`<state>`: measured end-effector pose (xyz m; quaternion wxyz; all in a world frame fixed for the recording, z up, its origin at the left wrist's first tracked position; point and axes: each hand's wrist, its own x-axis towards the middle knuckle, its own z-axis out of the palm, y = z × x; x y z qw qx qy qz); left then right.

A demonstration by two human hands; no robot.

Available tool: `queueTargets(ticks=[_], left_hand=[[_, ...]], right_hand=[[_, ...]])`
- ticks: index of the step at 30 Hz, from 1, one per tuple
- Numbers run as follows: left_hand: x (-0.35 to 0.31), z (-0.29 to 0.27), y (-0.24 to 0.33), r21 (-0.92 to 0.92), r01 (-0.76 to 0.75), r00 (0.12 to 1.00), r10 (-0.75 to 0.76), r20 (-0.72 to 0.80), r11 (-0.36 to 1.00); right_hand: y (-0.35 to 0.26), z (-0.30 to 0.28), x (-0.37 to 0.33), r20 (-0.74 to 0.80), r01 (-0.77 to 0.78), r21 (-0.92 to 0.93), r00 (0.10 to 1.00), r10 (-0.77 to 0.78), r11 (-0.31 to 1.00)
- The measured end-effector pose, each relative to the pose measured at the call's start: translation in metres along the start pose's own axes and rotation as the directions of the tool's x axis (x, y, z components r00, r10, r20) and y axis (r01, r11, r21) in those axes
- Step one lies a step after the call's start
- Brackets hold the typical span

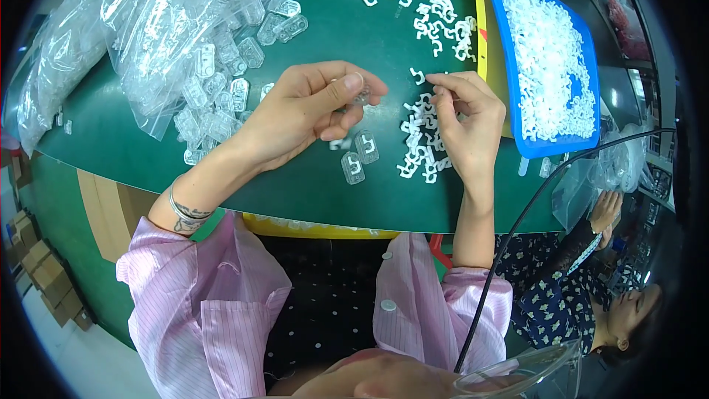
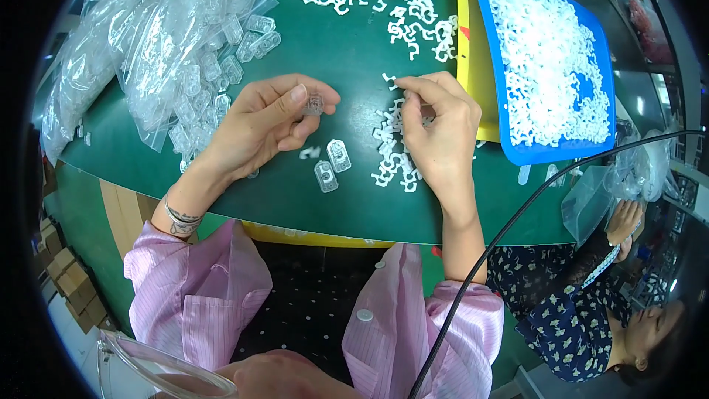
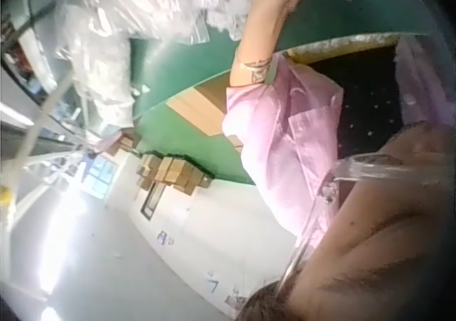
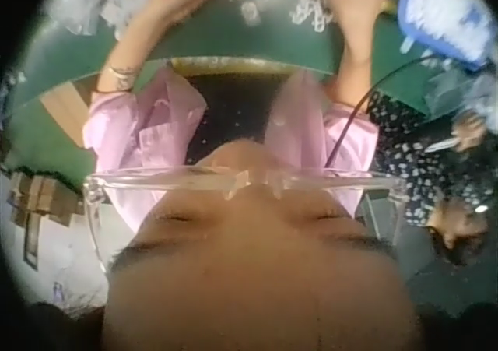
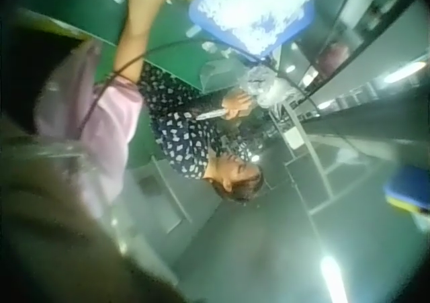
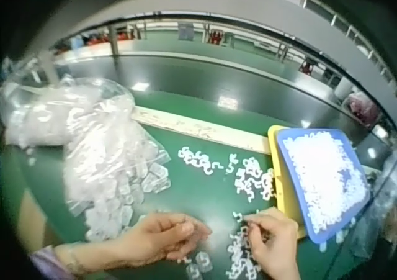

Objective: The person assembles small white plastic hooks into clear plastic housings by hand.

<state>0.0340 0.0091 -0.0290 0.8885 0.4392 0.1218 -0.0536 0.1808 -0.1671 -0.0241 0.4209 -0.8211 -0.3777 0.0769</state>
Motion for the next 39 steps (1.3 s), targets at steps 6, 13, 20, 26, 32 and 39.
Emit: queueTargets(ticks=[6,13,20,26,32,39], left_hand=[[0.002,-0.005,0.001,0.226,-0.281,0.917,0.330,-0.224,0.933],[-0.012,-0.006,0.030,0.611,-0.129,0.931,0.308,-0.198,0.781],[-0.012,-0.005,0.022,0.253,-0.246,0.950,0.284,-0.126,0.936],[-0.008,-0.002,0.021,0.198,-0.196,0.972,0.218,-0.093,0.960],[-0.006,-0.007,0.015,0.155,-0.201,0.971,0.218,-0.100,0.967],[-0.009,0.010,0.003,0.226,-0.229,0.963,0.254,-0.086,0.947]], right_hand=[[-0.022,0.007,0.000,0.006,0.083,-0.127,0.997,-0.083,0.988],[-0.058,0.034,-0.031,0.456,0.465,0.089,0.767,-0.451,0.881],[-0.070,0.063,-0.048,0.581,0.700,-0.168,0.639,-0.504,0.694],[-0.083,0.074,-0.048,0.622,0.749,-0.376,0.640,-0.451,0.545],[-0.070,0.036,-0.025,0.523,0.588,0.159,0.631,-0.573,0.793],[-0.056,0.014,-0.011,0.085,-0.100,0.582,0.994,0.062,0.807]])
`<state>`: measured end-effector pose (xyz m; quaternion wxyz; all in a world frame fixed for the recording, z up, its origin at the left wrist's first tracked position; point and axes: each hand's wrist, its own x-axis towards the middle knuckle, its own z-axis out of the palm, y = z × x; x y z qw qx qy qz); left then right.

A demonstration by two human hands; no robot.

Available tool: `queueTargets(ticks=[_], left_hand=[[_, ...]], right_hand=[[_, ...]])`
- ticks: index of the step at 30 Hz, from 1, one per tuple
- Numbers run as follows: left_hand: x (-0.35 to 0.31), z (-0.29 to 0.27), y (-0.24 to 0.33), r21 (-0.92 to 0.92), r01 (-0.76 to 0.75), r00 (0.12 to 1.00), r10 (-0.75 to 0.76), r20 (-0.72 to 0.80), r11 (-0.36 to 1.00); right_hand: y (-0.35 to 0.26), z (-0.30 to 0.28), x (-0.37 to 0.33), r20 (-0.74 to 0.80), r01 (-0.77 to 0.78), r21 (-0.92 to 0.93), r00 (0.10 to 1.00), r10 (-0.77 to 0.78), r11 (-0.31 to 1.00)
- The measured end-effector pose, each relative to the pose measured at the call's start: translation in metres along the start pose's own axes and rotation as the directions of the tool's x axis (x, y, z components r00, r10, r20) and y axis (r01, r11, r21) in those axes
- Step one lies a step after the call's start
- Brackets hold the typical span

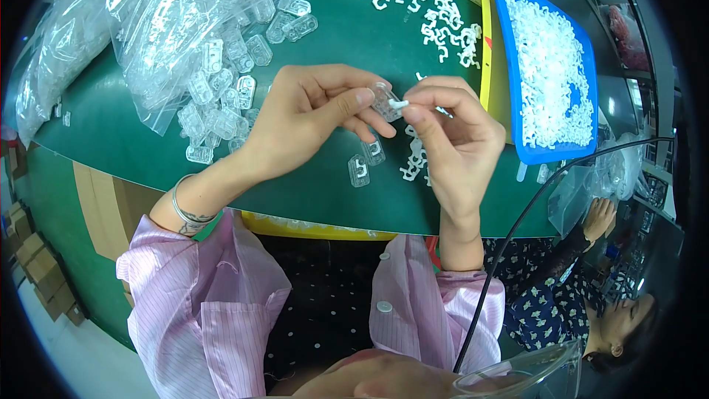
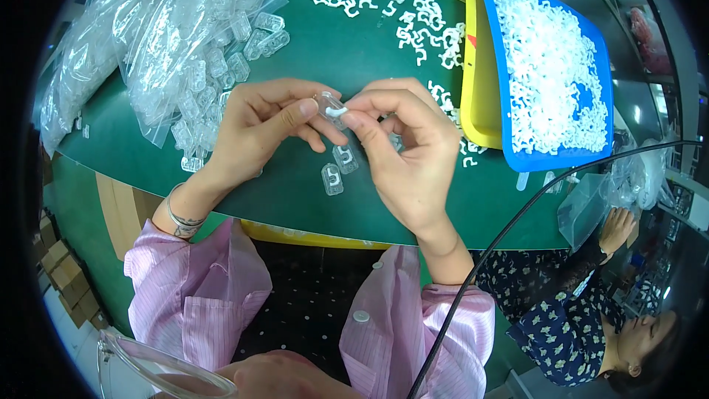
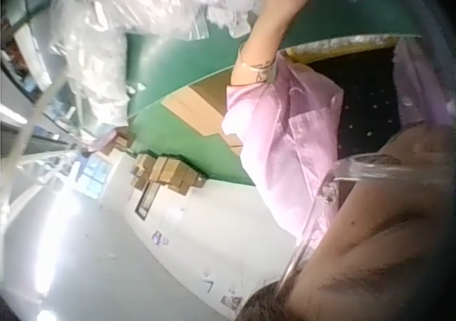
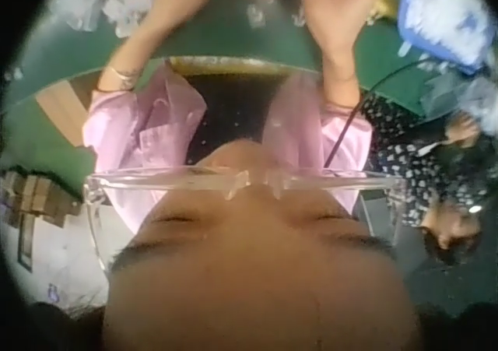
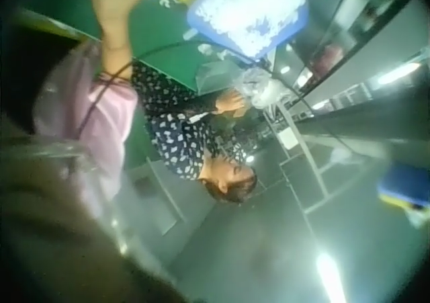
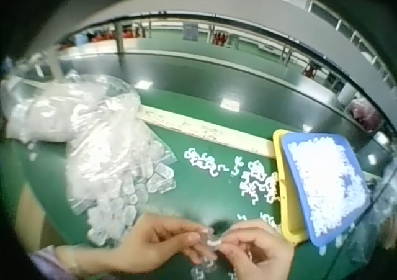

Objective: The person assembles small white plastic hooks into clear plastic housings by hand.

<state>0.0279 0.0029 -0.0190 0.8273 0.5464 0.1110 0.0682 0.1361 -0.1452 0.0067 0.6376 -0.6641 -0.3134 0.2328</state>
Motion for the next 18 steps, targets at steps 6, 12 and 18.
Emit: queueTargets(ticks=[6,12,18], left_hand=[[-0.004,0.008,-0.003,0.134,-0.060,0.997,0.065,-0.030,0.989],[-0.005,0.009,-0.005,0.212,-0.056,0.998,0.059,-0.007,0.976],[-0.007,0.012,-0.008,0.122,-0.094,0.990,0.106,-0.094,0.988]], right_hand=[[0.007,0.003,-0.005,0.003,0.049,-0.191,0.999,-0.050,0.980],[0.006,0.005,-0.003,0.037,0.062,-0.257,0.998,-0.054,0.964],[0.018,0.009,-0.005,0.092,0.058,-0.286,0.995,-0.033,0.956]])
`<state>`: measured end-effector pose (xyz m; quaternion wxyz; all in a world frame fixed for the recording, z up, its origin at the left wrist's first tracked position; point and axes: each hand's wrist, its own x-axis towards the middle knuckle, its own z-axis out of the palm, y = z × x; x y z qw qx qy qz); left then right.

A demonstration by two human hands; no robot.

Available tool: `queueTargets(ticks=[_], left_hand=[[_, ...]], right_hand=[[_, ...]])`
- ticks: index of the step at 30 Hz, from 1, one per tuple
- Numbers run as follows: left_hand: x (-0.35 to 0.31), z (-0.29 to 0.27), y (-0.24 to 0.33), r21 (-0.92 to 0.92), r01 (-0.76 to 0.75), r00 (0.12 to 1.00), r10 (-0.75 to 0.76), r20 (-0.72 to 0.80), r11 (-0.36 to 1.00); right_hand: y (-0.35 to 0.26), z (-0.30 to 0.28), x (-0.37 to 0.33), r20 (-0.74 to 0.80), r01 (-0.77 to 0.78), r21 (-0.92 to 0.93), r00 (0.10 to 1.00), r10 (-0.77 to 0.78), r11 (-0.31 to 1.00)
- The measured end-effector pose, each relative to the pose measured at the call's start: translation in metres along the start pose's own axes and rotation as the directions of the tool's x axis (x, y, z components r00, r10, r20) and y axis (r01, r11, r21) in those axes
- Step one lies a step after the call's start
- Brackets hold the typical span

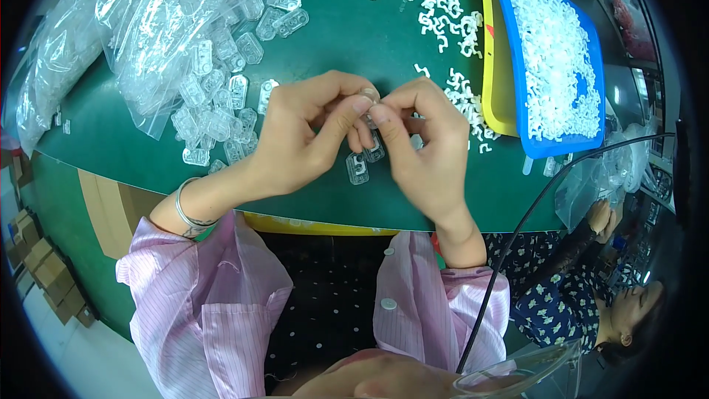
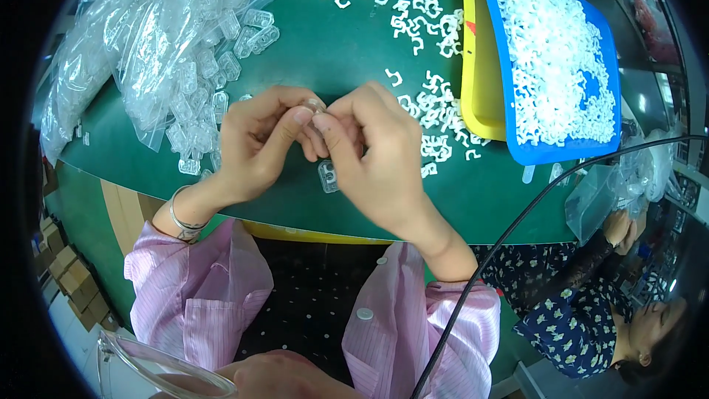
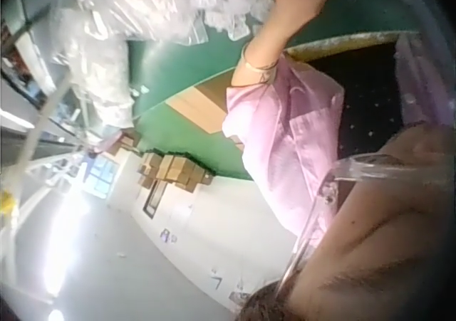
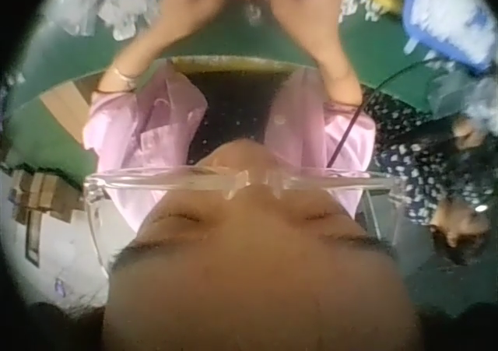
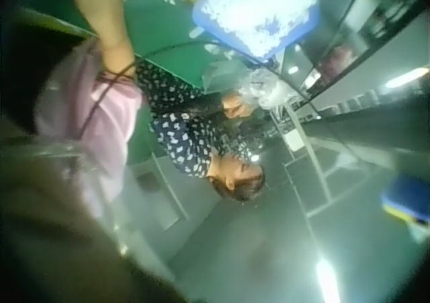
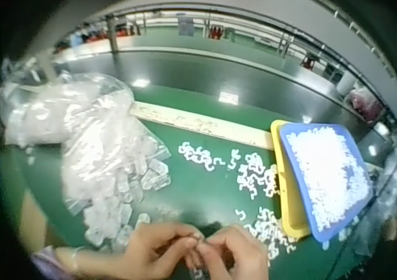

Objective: The person assembles small white plastic hooks into clear plastic housings by hand.

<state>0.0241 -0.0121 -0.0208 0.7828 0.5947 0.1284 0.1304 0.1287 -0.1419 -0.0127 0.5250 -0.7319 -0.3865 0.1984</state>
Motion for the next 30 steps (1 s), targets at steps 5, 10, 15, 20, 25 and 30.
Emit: queueTargets(ticks=[5,10,15,20,25,30], left_hand=[[-0.007,-0.009,0.016,0.159,-0.221,0.959,0.184,0.217,0.962],[-0.039,-0.022,0.008,0.341,-0.169,0.945,0.054,0.323,0.925],[-0.054,-0.009,-0.025,0.764,-0.490,0.871,0.209,0.444,0.419],[-0.038,-0.010,-0.005,0.950,-0.309,0.874,0.385,0.298,-0.034],[-0.016,-0.028,0.007,0.960,-0.274,0.943,0.180,0.281,-0.062],[-0.002,-0.040,0.011,0.915,-0.307,0.949,0.159,0.272,0.261]], right_hand=[[-0.011,0.006,-0.010,-0.107,0.393,-0.220,0.900,-0.422,0.893],[-0.008,-0.029,-0.014,0.214,0.268,-0.186,0.950,-0.227,0.945],[0.018,-0.035,0.020,-0.050,0.074,-0.638,0.989,-0.138,0.767],[0.030,-0.025,0.028,-0.007,0.075,-0.749,0.993,-0.121,0.658],[0.027,-0.034,0.036,0.012,0.056,-0.681,0.998,-0.066,0.730],[0.011,-0.033,0.024,0.018,-0.156,-0.010,0.988,0.156,0.988]])
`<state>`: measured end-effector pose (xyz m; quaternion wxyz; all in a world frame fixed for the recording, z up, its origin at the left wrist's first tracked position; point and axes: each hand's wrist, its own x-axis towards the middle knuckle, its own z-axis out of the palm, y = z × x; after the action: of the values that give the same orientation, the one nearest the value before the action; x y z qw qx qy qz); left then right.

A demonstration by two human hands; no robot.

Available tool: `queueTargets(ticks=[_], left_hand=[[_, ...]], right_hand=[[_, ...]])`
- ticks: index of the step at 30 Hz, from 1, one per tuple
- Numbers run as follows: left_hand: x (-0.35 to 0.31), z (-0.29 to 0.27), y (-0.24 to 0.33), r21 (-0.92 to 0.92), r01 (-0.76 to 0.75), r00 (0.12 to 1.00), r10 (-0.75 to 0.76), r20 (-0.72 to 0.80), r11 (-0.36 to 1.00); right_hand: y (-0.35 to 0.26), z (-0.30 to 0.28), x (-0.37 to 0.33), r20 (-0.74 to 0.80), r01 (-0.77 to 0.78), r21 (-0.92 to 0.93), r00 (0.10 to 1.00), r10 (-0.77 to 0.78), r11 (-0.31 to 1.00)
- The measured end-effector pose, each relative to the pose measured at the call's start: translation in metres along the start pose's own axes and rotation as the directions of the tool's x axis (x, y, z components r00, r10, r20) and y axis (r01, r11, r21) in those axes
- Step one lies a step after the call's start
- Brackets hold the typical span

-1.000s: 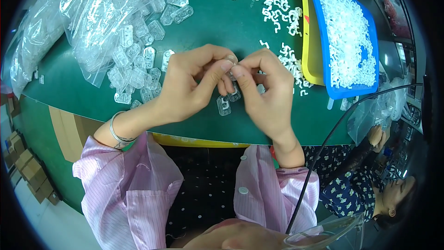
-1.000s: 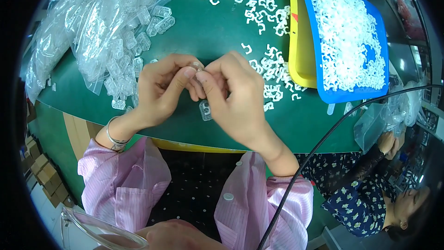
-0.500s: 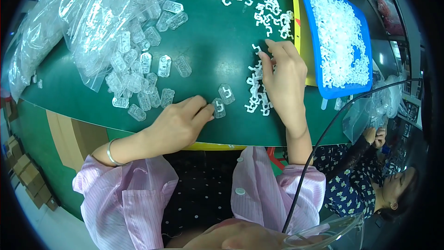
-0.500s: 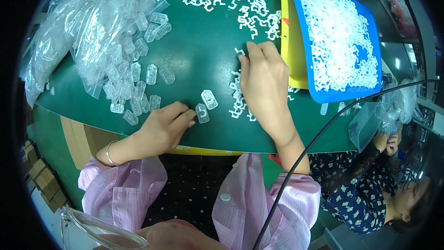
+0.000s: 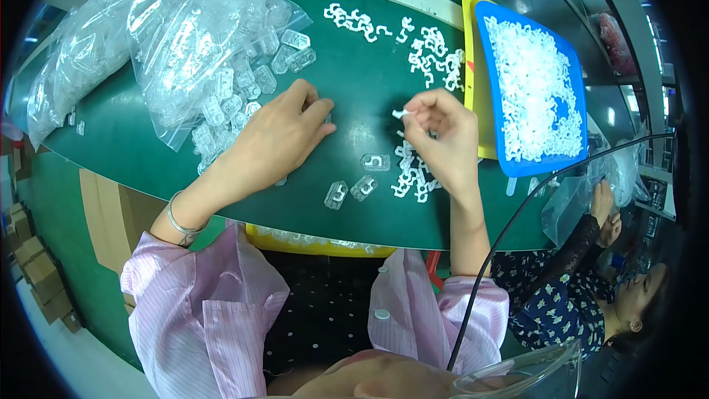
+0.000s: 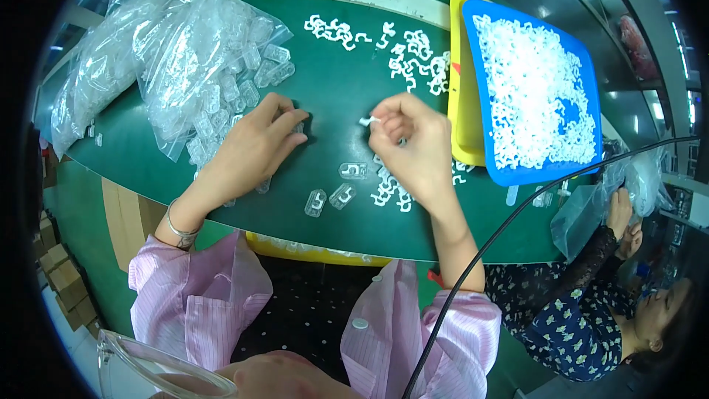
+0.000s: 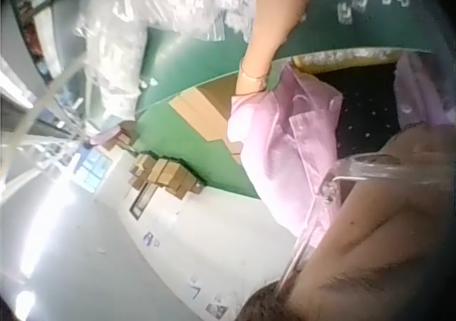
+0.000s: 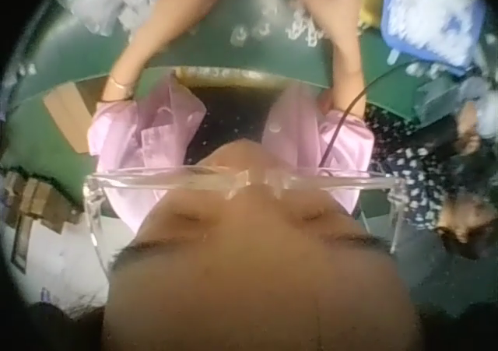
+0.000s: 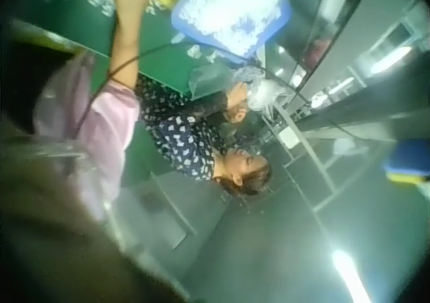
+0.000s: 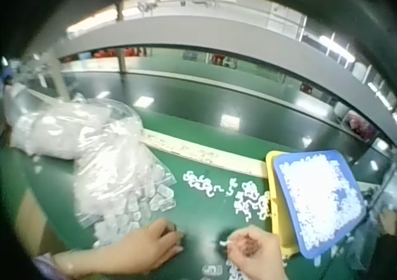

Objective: The person assembles small white plastic hooks into clear plastic housings by hand.

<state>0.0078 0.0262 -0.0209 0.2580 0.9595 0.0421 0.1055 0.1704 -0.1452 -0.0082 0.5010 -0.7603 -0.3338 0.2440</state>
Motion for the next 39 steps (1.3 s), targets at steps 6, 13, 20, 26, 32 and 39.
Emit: queueTargets(ticks=[6,13,20,26,32,39], left_hand=[[0.014,0.005,0.017,-0.947,0.320,0.923,-0.231,0.306,0.023],[0.021,0.024,0.029,-0.994,0.069,0.920,-0.379,0.094,-0.079],[0.017,0.015,0.019,-0.951,0.225,0.960,-0.217,0.179,0.213],[0.015,0.021,0.022,-0.869,0.141,0.984,-0.161,0.072,0.474],[0.019,0.014,0.033,-0.900,0.268,0.895,-0.433,0.101,0.344],[0.014,0.028,0.031,-0.926,0.156,0.926,-0.378,0.016,0.343]], right_hand=[[-0.026,0.018,-0.033,0.244,-0.138,0.633,0.970,-0.027,0.761],[-0.010,0.022,-0.026,0.026,-0.053,0.748,0.998,0.049,0.662],[-0.007,0.015,-0.024,0.102,-0.050,0.697,0.994,-0.030,0.715],[-0.003,0.018,-0.022,0.068,-0.062,0.730,0.998,0.017,0.681],[-0.011,0.028,-0.028,-0.028,0.047,0.579,0.999,-0.037,0.814],[-0.014,0.029,-0.030,-0.070,0.088,0.222,0.995,-0.074,0.971]])
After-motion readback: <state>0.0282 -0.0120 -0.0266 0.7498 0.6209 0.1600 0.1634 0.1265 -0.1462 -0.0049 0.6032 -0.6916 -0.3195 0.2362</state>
